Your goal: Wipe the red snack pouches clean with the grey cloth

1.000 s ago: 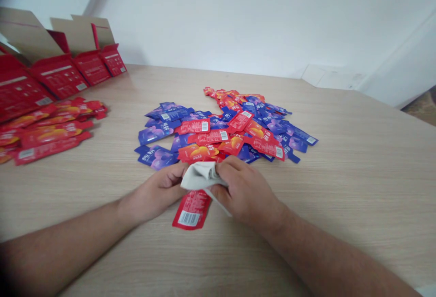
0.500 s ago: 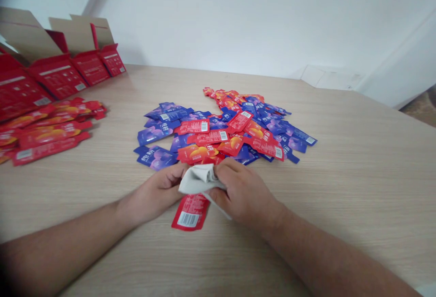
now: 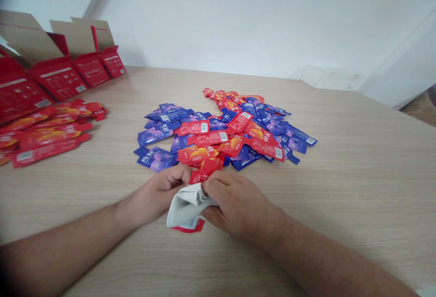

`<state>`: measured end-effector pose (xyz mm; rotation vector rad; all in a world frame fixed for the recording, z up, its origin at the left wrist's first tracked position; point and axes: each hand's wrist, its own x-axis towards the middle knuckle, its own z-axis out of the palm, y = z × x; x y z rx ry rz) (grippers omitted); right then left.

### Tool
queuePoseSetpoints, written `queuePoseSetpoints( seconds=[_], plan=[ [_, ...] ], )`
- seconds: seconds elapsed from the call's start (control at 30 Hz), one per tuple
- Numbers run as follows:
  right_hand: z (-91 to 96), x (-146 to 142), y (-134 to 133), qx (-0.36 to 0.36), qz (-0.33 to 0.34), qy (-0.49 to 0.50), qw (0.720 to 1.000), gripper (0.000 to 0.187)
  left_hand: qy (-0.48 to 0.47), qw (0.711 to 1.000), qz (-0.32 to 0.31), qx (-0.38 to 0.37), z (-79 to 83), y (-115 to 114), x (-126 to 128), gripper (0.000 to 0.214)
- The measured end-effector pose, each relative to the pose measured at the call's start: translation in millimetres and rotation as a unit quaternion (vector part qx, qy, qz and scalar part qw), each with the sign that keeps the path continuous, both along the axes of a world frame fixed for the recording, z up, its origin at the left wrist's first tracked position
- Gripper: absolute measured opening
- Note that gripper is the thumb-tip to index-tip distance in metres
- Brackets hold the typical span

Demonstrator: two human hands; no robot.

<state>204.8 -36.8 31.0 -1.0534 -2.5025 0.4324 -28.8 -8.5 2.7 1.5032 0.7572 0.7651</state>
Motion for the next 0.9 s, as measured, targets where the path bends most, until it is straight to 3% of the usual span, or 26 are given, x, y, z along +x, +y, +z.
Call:
queuePoseSetpoints(
  seconds=[0.13, 0.2, 0.33, 0.5, 0.67, 0.73, 0.83, 0.9],
  plan=[
    [-1.7, 2.9, 4.8, 0.029, -0.115, 0.029, 0.993, 0.014, 0.021, 0.999, 0.009, 0.037, 0.7, 0.8, -0.4, 0.024],
    [-1.0, 2.5, 4.9, 0.017, -0.1, 0.03, 0.994, 0.015, 0.026, 0.999, 0.009, 0.038, 1.1, 0.7, -0.6, 0.025],
    [2.7, -0.5, 0.0, -0.015, -0.005, 0.0, 1.0, 0.013, 0.016, 1.0, 0.0, 0.009, 1.1, -0.1, -0.9, 0.027],
    [2.7, 2.2, 1.8, 0.032, -0.127, 0.018, 0.991, 0.011, 0.034, 0.998, 0.012, 0.046, 0.3, -0.1, -1.3, 0.024],
    [4.0, -1.0, -2.2, -0.005, 0.001, -0.005, 1.0, 0.012, 0.002, 1.0, -0.005, 0.0, 2.5, -1.0, -0.1, 0.028],
    [3.6, -0.4, -1.5, 0.001, -0.021, 0.0, 1.0, 0.012, 0.006, 1.0, -0.003, 0.01, 3.1, -0.8, 0.3, 0.027],
    [2.1, 2.5, 2.6, 0.026, -0.11, 0.021, 0.993, 0.012, 0.033, 0.998, 0.013, 0.047, 3.2, -0.2, 0.3, 0.024],
    [2.1, 2.6, 3.3, 0.025, -0.108, 0.024, 0.994, 0.012, 0.037, 0.998, 0.012, 0.05, 3.5, -0.4, 0.2, 0.024]
  ],
)
